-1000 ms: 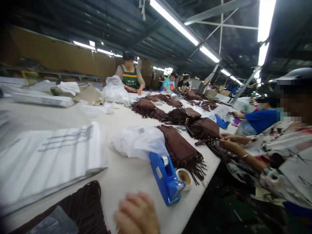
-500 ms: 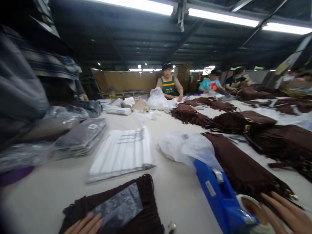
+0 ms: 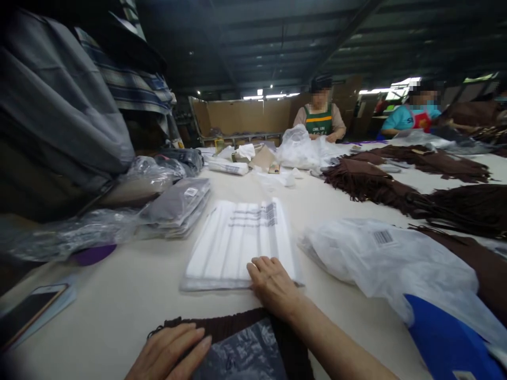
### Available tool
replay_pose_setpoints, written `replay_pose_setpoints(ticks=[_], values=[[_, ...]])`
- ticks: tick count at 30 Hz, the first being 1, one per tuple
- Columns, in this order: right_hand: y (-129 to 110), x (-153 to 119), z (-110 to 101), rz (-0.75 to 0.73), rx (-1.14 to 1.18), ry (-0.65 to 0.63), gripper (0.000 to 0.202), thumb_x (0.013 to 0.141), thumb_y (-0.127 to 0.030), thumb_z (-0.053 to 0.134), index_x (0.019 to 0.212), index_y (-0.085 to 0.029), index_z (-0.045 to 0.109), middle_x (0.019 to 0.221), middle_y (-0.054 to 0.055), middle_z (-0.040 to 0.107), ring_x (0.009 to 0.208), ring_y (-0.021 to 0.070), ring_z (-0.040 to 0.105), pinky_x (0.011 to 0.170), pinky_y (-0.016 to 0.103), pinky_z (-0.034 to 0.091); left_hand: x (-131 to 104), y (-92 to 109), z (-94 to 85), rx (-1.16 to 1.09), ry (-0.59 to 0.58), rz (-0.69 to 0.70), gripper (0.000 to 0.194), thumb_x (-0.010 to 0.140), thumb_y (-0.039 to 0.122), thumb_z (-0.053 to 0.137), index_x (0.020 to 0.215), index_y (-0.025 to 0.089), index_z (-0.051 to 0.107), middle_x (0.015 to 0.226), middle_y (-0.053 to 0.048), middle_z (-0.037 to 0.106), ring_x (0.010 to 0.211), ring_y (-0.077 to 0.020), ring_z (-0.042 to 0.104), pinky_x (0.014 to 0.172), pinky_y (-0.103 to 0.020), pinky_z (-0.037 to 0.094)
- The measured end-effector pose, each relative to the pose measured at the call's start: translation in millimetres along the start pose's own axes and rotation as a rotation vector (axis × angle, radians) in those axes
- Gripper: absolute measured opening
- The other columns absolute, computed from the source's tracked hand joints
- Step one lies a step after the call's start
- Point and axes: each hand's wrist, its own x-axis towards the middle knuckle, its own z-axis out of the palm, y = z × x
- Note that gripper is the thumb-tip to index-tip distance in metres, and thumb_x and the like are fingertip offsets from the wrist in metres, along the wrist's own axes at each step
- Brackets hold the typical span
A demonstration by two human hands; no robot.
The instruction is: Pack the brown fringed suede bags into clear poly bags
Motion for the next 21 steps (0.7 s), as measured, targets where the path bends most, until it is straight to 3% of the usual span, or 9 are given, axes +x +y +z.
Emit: replay_pose_setpoints(ticks=[3, 8, 15, 18, 21], values=[[13.3, 9.3, 19.1, -0.083, 0.015, -0.074, 0.011, 0.081, -0.007, 0.052, 0.086, -0.015, 0.058, 0.085, 0.007, 0.063, 0.081, 0.0213, 0.057, 0.073, 0.034, 0.046, 14.3, -12.0, 25.5, -0.098, -0.008, -0.171, 0.036, 0.087, 0.044, 0.05, 0.118, 0.029, 0.056, 0.101, -0.007, 0.064, 0.098, -0.0229, 0.058, 0.083, -0.036, 0.049], [16.6, 7.7, 26.3, -0.105, 0.088, -0.116, 0.023, 0.082, -0.001, 0.043, 0.091, -0.015, 0.059, 0.092, 0.008, 0.064, 0.085, 0.0188, 0.056, 0.078, 0.03, 0.044, 52.0, -32.6, 54.4, -0.215, -0.061, -0.189, 0.032, 0.084, 0.04, 0.054, 0.113, 0.026, 0.056, 0.102, -0.008, 0.062, 0.099, -0.0236, 0.056, 0.084, -0.039, 0.048], [13.0, 21.4, 28.5, 0.191, 0.213, -0.082, 0.016, 0.075, -0.004, 0.05, 0.071, -0.017, 0.058, 0.073, 0.005, 0.062, 0.069, 0.0163, 0.055, 0.062, 0.026, 0.041, 109.9, -49.9, 64.9, -0.297, -0.2, -0.117, 0.028, 0.077, 0.024, 0.065, 0.103, 0.016, 0.056, 0.1, -0.009, 0.062, 0.095, -0.0242, 0.056, 0.08, -0.04, 0.048], [19.0, 26.9, 25.0, 0.318, 0.331, -0.096, 0.01, 0.073, -0.009, 0.057, 0.068, -0.018, 0.059, 0.067, 0.0, 0.062, 0.061, 0.0126, 0.055, 0.055, 0.022, 0.039, 120.3, -48.3, 67.8, -0.309, -0.25, -0.141, 0.022, 0.078, 0.026, 0.065, 0.095, 0.016, 0.058, 0.093, -0.007, 0.063, 0.089, -0.0237, 0.057, 0.076, -0.039, 0.047], [26.7, 29.3, 16.8, 0.347, 0.473, -0.146, 0.011, 0.077, -0.02, 0.06, 0.067, -0.018, 0.062, 0.06, -0.003, 0.064, 0.057, 0.0106, 0.057, 0.051, 0.018, 0.039, 124.6, -46.4, 66.4, -0.272, -0.31, -0.14, 0.015, 0.083, 0.029, 0.058, 0.091, 0.017, 0.059, 0.09, -0.006, 0.064, 0.086, -0.0222, 0.057, 0.075, -0.037, 0.045]])
